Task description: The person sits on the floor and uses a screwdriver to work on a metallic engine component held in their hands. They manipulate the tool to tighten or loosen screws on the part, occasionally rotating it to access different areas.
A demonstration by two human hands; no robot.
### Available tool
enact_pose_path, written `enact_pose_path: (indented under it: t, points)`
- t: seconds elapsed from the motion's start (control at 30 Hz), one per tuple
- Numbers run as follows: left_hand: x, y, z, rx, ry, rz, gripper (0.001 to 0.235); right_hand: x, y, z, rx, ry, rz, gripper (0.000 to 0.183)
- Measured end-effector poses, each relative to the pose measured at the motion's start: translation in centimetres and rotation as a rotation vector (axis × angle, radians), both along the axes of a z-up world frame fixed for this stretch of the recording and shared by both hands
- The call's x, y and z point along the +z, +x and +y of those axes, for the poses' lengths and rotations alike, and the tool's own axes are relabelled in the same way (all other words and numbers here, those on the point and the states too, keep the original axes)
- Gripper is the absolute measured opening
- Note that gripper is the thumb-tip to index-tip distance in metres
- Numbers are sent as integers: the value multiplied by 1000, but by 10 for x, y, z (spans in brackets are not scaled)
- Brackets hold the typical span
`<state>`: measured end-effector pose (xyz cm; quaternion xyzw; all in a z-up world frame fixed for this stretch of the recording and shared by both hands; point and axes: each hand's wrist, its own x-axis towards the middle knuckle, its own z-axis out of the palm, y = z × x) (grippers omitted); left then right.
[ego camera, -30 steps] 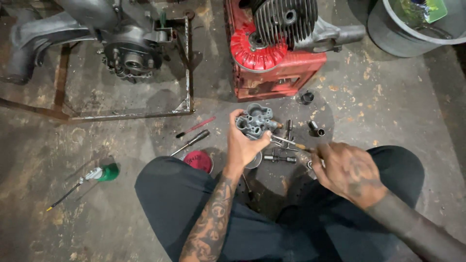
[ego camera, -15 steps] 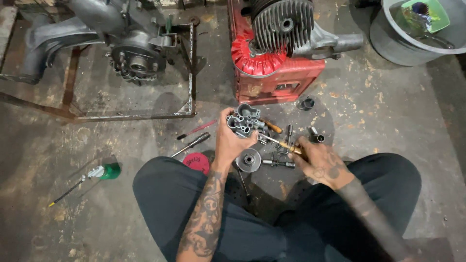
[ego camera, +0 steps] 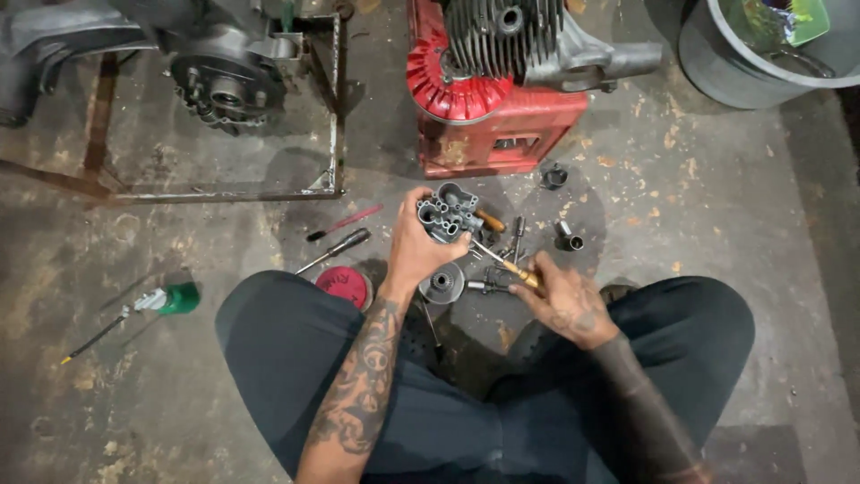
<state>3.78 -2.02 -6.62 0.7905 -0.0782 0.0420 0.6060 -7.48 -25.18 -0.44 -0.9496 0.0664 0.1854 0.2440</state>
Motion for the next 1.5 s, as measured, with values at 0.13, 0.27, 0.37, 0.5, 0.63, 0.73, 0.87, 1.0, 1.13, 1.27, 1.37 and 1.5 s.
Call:
enact_pose_path:
  t: [0.13, 0.27, 0.37, 0.5, 0.63, 0.73, 0.87, 1.0, 1.13, 1.27, 1.37, 1.5]
  points:
    - [2, -1, -4, -6, -19, 11, 89, -24, -5, -10, 4, -35, -42, 33]
    - [-1, -3, -3, -5, -29, -8, 89, -15, -2, -8, 83, -37, -135, 26]
    - [2, -2, 0, -2, -24, 9, 90, -7, -3, -3, 50, -50, -111, 32]
    - [6, -2, 0, -5, -20, 58, 92, 4, 0, 2, -39, -87, -51, 38]
    - [11, -8, -1, 3, -31, 60, 91, -92, -9, -46, 499, -442, -819, 42]
    - [14, -9, 0, 1, -20, 33, 89, -16, 1, -14, 131, -55, -386, 36]
    - [18, -11, 0, 25, -17, 81, 89, -22, 1, -14, 169, -198, -303, 29]
    - [18, -13, -3, 34, 7, 88, 88, -23, -4, 0, -65, -207, -39, 52]
    - [15, -12, -3, 30, -2, 79, 88, -37, -2, -17, 148, -254, -148, 35]
    - [15, -11, -2, 23, -13, 117, 88, -41, 0, -17, 90, -261, -219, 43]
    - [19, -16, -2, 15, -45, 111, 86, -50, 0, -20, 103, -297, -206, 48]
    - [5, -9, -5, 12, -39, 114, 89, -42, 3, -11, -8, -248, -52, 50]
